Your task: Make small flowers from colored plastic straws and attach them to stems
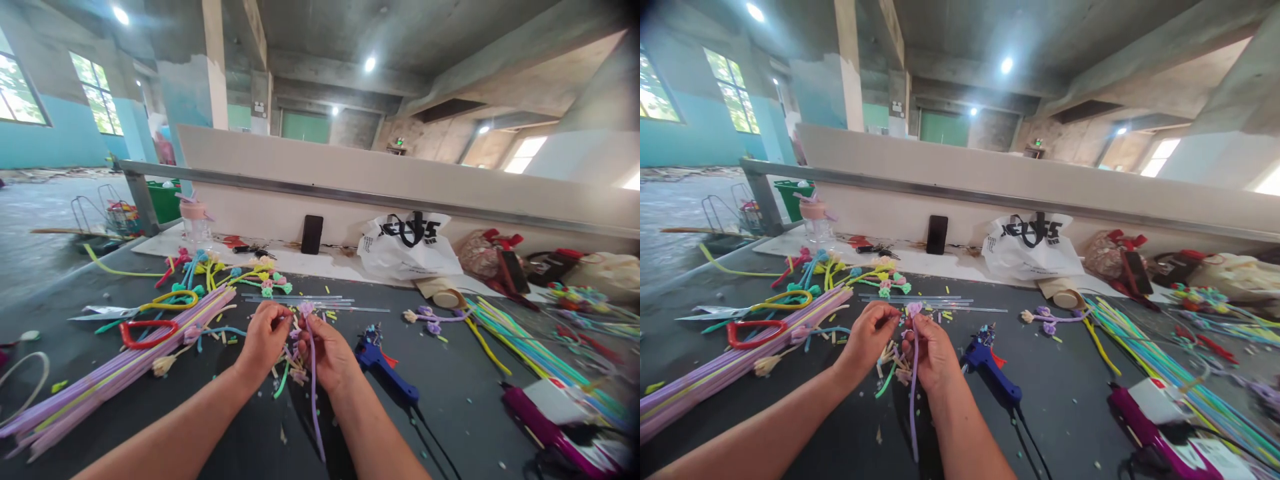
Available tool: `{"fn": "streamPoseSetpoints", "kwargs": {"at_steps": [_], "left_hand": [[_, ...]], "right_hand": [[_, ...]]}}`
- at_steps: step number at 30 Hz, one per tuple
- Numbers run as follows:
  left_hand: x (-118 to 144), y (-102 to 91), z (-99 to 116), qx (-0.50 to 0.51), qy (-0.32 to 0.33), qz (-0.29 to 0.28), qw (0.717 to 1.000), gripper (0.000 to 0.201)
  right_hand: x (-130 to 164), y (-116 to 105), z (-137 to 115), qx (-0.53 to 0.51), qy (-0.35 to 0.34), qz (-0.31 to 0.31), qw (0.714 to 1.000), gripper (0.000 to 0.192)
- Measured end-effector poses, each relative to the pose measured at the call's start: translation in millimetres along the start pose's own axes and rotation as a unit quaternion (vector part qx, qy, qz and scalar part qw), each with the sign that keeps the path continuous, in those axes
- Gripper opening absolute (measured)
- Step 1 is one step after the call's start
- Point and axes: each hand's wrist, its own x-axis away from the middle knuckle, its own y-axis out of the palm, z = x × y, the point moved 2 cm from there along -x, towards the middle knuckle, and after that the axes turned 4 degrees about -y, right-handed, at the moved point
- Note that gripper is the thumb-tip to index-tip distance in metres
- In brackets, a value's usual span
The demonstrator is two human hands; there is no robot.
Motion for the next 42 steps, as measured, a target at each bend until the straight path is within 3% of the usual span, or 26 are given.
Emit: {"fn": "streamPoseSetpoints", "kwargs": {"at_steps": [8,13,21,33,38,42], "left_hand": [[-2.3,0.4,-0.4,-0.005,0.019,0.027,0.999,0.009],[-0.8,0.4,-1.2,0.002,0.033,0.013,0.999,0.009],[1.0,-0.5,-4.2,0.044,0.063,-0.014,0.997,0.011],[-0.3,-5.2,-0.3,-0.028,0.085,-0.024,0.996,0.018],[3.3,-0.7,2.6,-0.026,0.104,-0.063,0.992,0.016],[4.8,-0.9,3.5,-0.027,0.074,-0.086,0.993,0.014]], "right_hand": [[-5.4,-6.8,0.2,-0.073,0.110,-0.085,0.988,0.015],[-5.5,-4.3,-2.4,-0.072,0.044,-0.095,0.992,0.014],[0.2,6.3,-1.6,0.050,-0.083,-0.148,0.984,0.014],[-5.5,2.2,4.0,0.031,-0.062,-0.114,0.991,0.017],[-7.9,-3.2,5.4,0.014,-0.062,-0.111,0.992,0.017],[-8.2,-3.4,6.1,0.001,-0.063,-0.109,0.992,0.018]]}}
